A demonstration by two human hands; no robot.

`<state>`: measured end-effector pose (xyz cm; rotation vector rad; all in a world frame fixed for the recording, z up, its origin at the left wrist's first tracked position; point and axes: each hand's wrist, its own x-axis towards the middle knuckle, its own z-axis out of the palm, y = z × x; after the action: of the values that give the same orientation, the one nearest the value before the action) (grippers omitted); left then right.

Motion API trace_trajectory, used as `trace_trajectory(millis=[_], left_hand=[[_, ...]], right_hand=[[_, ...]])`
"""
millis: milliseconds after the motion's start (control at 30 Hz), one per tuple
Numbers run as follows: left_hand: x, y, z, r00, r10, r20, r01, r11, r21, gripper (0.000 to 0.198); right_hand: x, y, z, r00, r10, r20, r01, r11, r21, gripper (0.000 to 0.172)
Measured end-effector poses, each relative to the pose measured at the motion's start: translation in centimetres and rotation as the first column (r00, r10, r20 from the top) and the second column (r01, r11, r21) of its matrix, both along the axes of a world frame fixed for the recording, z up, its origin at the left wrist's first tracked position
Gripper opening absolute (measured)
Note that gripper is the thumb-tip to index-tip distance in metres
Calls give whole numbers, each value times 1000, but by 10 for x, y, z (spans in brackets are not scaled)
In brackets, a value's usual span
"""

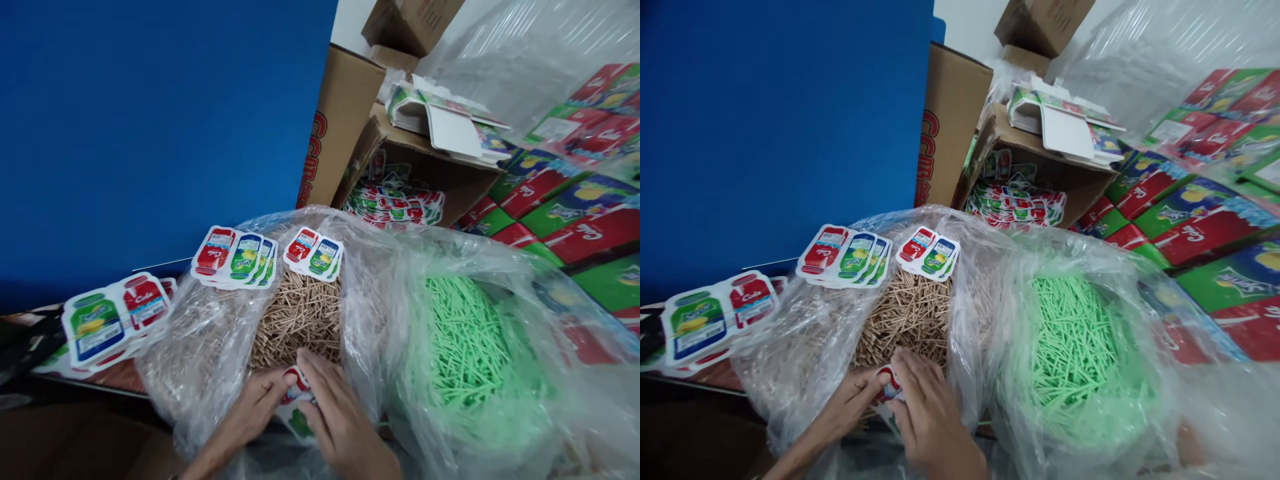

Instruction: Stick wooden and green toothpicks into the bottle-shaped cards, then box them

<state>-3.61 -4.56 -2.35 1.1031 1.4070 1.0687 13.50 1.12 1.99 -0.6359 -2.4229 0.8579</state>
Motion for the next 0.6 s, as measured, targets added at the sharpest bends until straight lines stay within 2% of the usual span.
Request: trace_trajectory(millis=[67, 167, 267, 400, 500, 600], left_hand=[[1, -1, -3, 997, -2, 76, 7, 998, -62, 54], [0, -1, -1, 994, 12, 111, 1, 993, -115, 54], [-3, 1, 6, 1000, -5, 15, 5, 999, -44, 49], [-4, 5, 20, 994, -75, -76, 80, 994, 70, 44], [-2, 8, 25, 992, -86, -92, 94, 992, 79, 43], [-1, 10, 20, 1000, -1, -10, 2, 1000, 24, 39]], right_hand=[[3, 2, 3, 999, -41, 16, 40, 997, 66, 48], [4, 3, 7, 997, -77, 6, 77, 995, 71, 39], [0, 4, 10, 995, -93, -25, 93, 996, -16, 30], [-6, 4, 13, 997, -80, 1, 80, 994, -77, 18], [-7, 5, 16, 992, -122, 15, 123, 986, -115, 16], [-1, 6, 18, 989, -145, 1, 145, 984, -100, 21]])
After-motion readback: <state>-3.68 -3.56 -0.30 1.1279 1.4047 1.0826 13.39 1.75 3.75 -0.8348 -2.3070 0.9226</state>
